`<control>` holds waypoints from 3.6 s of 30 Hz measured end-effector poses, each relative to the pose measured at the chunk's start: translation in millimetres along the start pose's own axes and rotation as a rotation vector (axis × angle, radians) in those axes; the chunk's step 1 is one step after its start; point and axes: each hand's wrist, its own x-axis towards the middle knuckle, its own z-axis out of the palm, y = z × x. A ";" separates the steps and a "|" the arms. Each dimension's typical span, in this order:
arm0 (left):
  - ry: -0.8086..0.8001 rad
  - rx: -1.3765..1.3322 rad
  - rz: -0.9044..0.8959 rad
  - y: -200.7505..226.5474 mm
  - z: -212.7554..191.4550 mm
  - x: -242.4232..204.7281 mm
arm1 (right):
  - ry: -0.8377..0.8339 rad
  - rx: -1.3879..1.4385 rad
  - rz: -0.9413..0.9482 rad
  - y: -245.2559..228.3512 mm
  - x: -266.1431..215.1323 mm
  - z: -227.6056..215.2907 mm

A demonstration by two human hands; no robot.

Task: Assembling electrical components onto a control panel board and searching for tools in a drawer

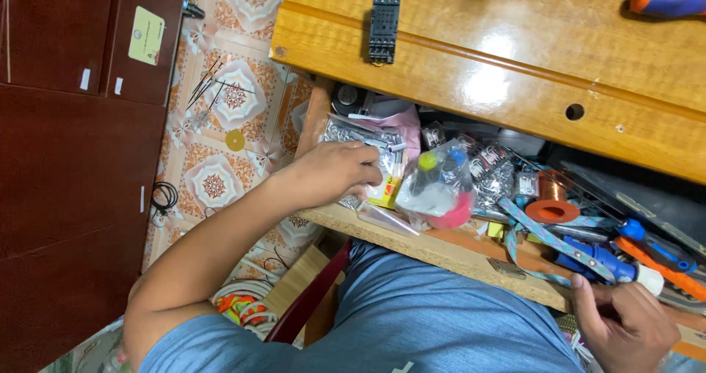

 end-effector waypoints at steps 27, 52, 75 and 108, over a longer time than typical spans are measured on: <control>0.364 0.176 0.060 61.3 -32.9 74.5 | 0.149 -0.049 -0.296 14.9 -1.3 -5.9; 0.629 -0.684 -0.017 89.9 -121.6 48.5 | 0.145 -0.041 -0.274 19.5 -9.5 -0.4; 0.611 -0.668 -0.055 94.7 -112.3 44.6 | 0.163 -0.034 -0.308 11.7 -2.6 -4.6; 0.373 -0.515 -0.072 115.4 -17.2 79.6 | 0.342 0.149 -0.324 3.6 17.7 -16.6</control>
